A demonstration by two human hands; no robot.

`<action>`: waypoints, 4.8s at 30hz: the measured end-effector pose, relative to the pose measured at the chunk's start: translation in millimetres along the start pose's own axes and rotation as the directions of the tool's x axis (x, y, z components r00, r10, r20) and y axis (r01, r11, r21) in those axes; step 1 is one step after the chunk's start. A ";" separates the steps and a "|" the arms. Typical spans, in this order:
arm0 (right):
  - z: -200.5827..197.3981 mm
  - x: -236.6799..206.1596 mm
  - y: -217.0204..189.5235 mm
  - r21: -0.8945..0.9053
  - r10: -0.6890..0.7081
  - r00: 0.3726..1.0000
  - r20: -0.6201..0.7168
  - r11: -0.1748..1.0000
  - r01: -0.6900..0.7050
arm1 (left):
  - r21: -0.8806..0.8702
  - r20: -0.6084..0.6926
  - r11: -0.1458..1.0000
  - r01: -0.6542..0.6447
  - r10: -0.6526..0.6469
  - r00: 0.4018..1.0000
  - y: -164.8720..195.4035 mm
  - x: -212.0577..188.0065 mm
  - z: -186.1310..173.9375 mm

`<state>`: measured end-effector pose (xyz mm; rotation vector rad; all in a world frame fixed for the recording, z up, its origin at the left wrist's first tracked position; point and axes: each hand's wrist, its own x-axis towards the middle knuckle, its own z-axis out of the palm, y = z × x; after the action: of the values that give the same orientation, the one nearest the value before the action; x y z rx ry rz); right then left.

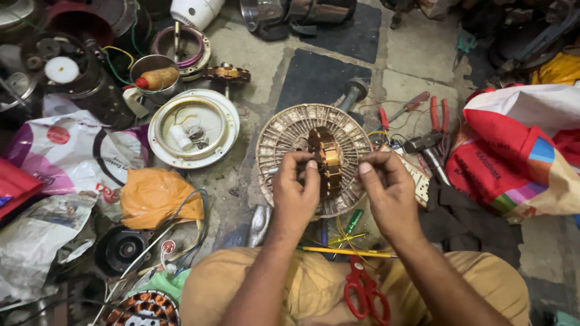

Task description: The person sits on the floor and works on a disassembled electric motor stator. They use a screwdriver to adjust the copper windings, a hammer to tap the rotor, and scissors to trim wires. The person also handles a multimeter and various loose wires during the repair process.

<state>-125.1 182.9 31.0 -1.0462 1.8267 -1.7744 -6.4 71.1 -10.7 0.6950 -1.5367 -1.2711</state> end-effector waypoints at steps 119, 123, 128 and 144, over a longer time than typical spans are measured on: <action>-60.9 -27.2 84.7 0.758 0.291 0.879 0.378 0.448 -0.474 | 0.429 0.404 0.827 -0.363 0.184 0.896 41.1 -13.7 45.1; -67.5 -28.5 77.8 0.661 0.204 0.886 0.417 0.600 -0.450 | 0.358 0.364 0.878 -0.317 0.182 0.914 40.1 -8.0 39.8; -62.3 -25.9 77.1 0.536 0.248 0.914 0.321 0.748 -0.391 | 0.348 0.333 0.911 -0.220 0.099 0.938 38.2 -3.8 36.7; -59.0 -48.4 108.6 0.253 0.444 0.891 0.097 0.855 -0.453 | 0.454 0.440 0.803 -0.386 0.175 0.881 28.7 -13.6 47.8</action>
<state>-162.7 249.9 -77.4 -0.4876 1.5831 -1.6368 -41.5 109.6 13.7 0.5368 -2.2699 -0.7651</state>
